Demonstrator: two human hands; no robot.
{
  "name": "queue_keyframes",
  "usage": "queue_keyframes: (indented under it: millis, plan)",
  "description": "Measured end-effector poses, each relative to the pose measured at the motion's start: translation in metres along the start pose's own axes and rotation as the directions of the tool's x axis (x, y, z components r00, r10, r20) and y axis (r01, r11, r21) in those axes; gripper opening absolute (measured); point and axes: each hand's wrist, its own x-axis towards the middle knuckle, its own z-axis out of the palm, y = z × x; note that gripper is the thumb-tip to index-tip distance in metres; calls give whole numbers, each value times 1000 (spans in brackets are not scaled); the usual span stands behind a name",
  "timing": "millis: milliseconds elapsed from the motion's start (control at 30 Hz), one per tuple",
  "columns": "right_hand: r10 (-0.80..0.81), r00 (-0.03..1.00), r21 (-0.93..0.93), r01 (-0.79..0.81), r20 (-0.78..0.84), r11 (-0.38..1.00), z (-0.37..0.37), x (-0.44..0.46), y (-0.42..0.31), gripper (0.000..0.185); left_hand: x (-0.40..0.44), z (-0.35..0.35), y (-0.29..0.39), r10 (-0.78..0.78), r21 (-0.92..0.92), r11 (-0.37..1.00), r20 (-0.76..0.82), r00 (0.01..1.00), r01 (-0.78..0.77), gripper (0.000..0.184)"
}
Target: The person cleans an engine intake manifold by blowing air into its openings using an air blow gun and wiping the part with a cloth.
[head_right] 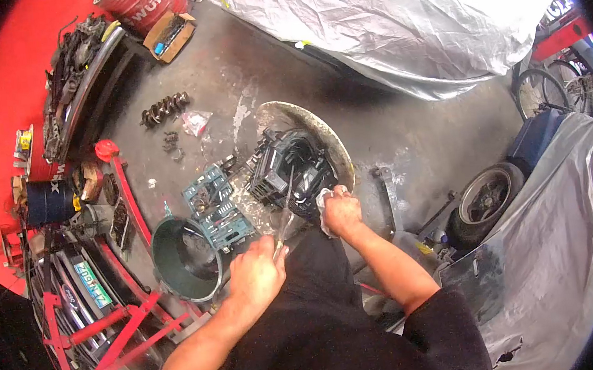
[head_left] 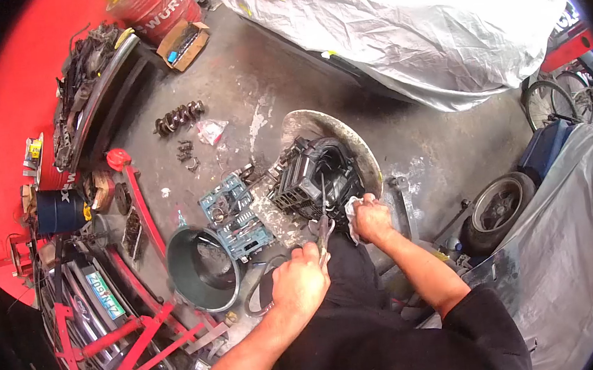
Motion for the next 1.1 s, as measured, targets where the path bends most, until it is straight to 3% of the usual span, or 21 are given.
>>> queue_keyframes:
  millis: [167,300,433,533,567,700,833,867,967,1000,1033,1100]
  plan:
    - [-67,998,150,67,-8,986,4,-16,0,29,0,-1,13,9,-11,1000,-5,1000,-9,28]
    - [19,989,295,-62,147,953,1,-28,-1,43,15,-2,30,-33,32,999,38,999,32,30]
    - [145,979,361,-187,142,914,-5,-21,11,52,9,13,22,-70,-21,997,-11,997,70,33]
    - [218,968,373,-250,125,893,-16,-18,26,55,-2,14,27,-72,-27,997,70,995,74,34]
    - [202,975,392,-221,91,893,-22,-21,28,51,-5,14,30,-63,-28,997,103,993,66,34]
    - [-2,980,302,64,-200,951,-13,-35,36,39,16,18,23,-69,-46,997,-67,995,66,27]
    - [-154,977,322,195,-151,926,-12,-35,24,70,8,19,44,-102,-46,994,-81,991,98,25]
    - [-225,967,230,247,-117,941,-2,-27,21,79,3,19,50,-130,-83,989,-68,989,124,25]
    - [-426,899,117,436,-98,892,7,2,13,82,0,17,73,-127,-125,986,-106,986,113,25]
    - [-443,896,80,441,20,894,-12,7,10,79,6,21,72,-101,-185,979,-108,989,80,31]
    - [-464,885,25,465,-37,885,-3,15,12,74,16,19,78,-150,-180,975,-107,983,129,31]
    - [-520,850,100,526,-88,844,5,20,27,73,29,13,91,-256,-168,956,-81,963,240,31]
